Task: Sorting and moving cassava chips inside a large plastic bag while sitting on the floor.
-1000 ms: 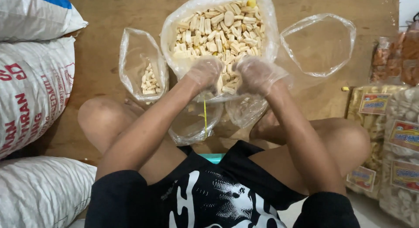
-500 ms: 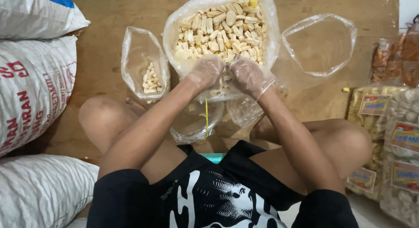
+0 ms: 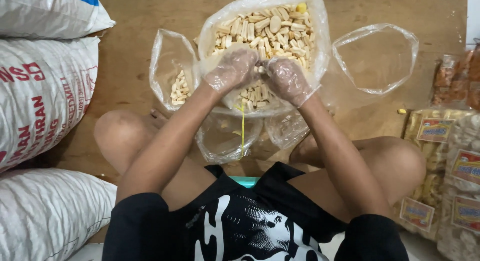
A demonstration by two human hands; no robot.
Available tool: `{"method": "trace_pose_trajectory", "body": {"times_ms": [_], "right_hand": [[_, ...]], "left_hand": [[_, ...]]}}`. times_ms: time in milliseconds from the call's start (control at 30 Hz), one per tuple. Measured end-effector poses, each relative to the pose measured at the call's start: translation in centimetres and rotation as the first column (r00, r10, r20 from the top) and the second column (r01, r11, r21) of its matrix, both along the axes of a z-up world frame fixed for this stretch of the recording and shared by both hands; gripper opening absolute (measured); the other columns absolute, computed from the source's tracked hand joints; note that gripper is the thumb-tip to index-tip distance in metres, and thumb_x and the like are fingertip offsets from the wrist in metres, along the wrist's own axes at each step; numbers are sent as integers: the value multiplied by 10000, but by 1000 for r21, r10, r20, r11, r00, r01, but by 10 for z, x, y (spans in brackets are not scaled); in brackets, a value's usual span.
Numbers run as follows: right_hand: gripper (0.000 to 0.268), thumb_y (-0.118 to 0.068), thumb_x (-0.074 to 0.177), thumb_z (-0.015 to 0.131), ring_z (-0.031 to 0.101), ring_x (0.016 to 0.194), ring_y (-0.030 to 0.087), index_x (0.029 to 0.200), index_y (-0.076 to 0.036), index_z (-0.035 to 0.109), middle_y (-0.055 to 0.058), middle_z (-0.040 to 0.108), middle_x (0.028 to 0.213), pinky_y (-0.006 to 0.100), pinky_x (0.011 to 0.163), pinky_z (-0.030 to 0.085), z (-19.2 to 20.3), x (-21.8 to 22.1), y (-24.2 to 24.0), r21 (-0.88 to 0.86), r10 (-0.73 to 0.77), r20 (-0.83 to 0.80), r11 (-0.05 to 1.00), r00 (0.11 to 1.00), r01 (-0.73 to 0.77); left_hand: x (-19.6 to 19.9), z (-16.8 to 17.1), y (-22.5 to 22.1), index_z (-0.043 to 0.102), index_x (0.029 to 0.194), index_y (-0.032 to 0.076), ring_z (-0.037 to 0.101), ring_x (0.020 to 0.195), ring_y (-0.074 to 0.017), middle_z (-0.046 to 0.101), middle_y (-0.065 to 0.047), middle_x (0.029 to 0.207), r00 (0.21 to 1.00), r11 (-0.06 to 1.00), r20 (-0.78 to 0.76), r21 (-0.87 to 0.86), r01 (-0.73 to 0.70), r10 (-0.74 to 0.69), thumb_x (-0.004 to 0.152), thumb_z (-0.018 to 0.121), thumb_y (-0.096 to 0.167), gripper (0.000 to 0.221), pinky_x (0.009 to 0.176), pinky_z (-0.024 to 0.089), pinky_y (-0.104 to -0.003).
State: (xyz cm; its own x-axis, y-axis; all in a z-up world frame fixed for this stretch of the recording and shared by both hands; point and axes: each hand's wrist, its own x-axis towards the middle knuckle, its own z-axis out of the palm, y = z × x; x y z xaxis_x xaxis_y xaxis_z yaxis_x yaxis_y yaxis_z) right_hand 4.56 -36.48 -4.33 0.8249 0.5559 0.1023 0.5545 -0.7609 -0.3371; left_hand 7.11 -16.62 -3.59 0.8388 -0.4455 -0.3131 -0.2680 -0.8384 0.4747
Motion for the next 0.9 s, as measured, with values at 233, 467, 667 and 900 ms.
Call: {"method": "trace_pose_trajectory", "body": {"times_ms": [233,467,667,900], "right_hand": [[118,-150,973,693,621,605,258,1016,-40,704,101,659,732,391,586,531,31,6,26,8,48,60,999,997,-48],[120,-106,943,739,597,616,205,1042,-41,723,84,675,783,324,568,514,31,8,68,159,98,141,980,985,-120],[230,-31,903,721,687,774,278,1132,-10,722,141,729,935,386,713,563,52,-1,115,248,229,83,938,970,-243],[225,-80,899,719,676,799,306,1119,-36,725,145,719,985,414,715,542,49,-9,157,227,278,99,929,956,-294]], "left_hand": [[-12,36,31,678,1076,25,683,897,-341,697,-185,1018,979,989,204,-146,8,22,922,666,133,188,833,582,-466],[-32,65,66,681,1060,21,678,894,-361,699,-191,1019,968,986,190,-67,-152,163,927,661,198,222,833,558,-500],[-50,47,119,704,939,41,666,737,-360,714,-178,858,848,989,510,-110,-103,145,876,688,208,180,702,546,-476],[-69,-18,175,560,1246,68,618,1029,-381,630,-191,1170,865,968,437,-159,-194,246,889,617,166,375,910,521,-491]]}}
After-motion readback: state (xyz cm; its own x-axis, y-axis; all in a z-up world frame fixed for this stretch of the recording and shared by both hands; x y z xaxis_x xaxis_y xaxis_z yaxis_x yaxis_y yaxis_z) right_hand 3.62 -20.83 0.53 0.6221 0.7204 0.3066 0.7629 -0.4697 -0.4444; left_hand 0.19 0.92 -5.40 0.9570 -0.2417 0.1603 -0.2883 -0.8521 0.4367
